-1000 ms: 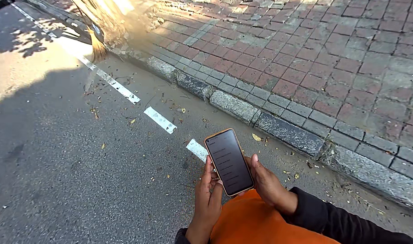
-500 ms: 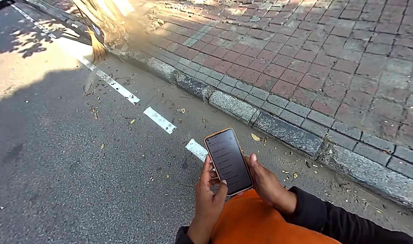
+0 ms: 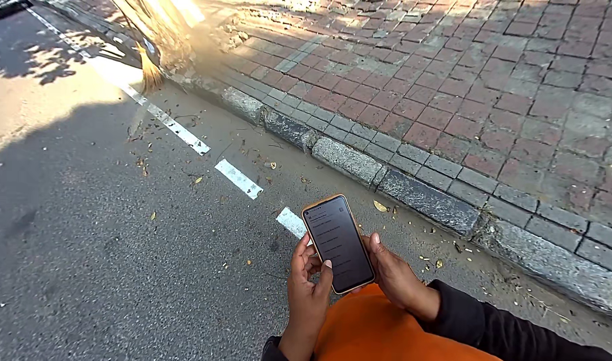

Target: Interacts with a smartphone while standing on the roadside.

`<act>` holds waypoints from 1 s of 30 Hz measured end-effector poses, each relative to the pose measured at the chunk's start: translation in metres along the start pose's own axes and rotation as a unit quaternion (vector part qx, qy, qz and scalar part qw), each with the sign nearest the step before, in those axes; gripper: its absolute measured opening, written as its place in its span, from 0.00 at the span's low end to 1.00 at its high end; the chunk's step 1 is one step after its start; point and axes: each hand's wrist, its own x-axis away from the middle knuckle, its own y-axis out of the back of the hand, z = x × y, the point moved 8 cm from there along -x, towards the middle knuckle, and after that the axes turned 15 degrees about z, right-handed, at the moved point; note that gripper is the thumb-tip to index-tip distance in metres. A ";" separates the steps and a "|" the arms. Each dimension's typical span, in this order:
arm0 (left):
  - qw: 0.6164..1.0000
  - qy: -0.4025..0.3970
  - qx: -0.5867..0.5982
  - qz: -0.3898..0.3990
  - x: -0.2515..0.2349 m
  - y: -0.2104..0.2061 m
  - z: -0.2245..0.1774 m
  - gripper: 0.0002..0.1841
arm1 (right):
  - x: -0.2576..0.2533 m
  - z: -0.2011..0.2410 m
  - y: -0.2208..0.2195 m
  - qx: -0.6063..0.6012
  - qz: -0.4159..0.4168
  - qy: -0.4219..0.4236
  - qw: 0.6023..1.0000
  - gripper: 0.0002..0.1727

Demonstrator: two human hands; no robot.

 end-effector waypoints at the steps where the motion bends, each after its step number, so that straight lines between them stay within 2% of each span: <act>1: 1.000 -0.001 -0.001 -0.003 0.000 0.001 0.000 0.33 | -0.001 0.000 0.000 0.000 -0.001 0.000 1.000 0.36; 17: 1.000 -0.026 0.002 -0.017 -0.011 0.014 0.005 0.23 | -0.014 0.002 -0.001 -0.002 0.001 -0.004 1.000 0.36; 20: 0.999 -0.035 0.019 0.008 -0.013 0.012 0.006 0.26 | -0.015 0.002 0.001 -0.001 -0.005 -0.009 1.000 0.36; 25: 0.998 -0.026 0.023 0.046 -0.014 0.004 0.008 0.42 | -0.015 0.001 0.005 -0.001 -0.008 -0.006 1.000 0.35; 27: 0.999 -0.020 0.018 0.038 -0.015 0.003 0.009 0.42 | -0.016 0.001 0.006 -0.002 -0.006 -0.003 1.000 0.35; 30: 1.000 -0.010 0.018 0.016 -0.016 0.005 0.010 0.36 | -0.015 0.003 0.005 0.000 -0.009 -0.009 1.000 0.35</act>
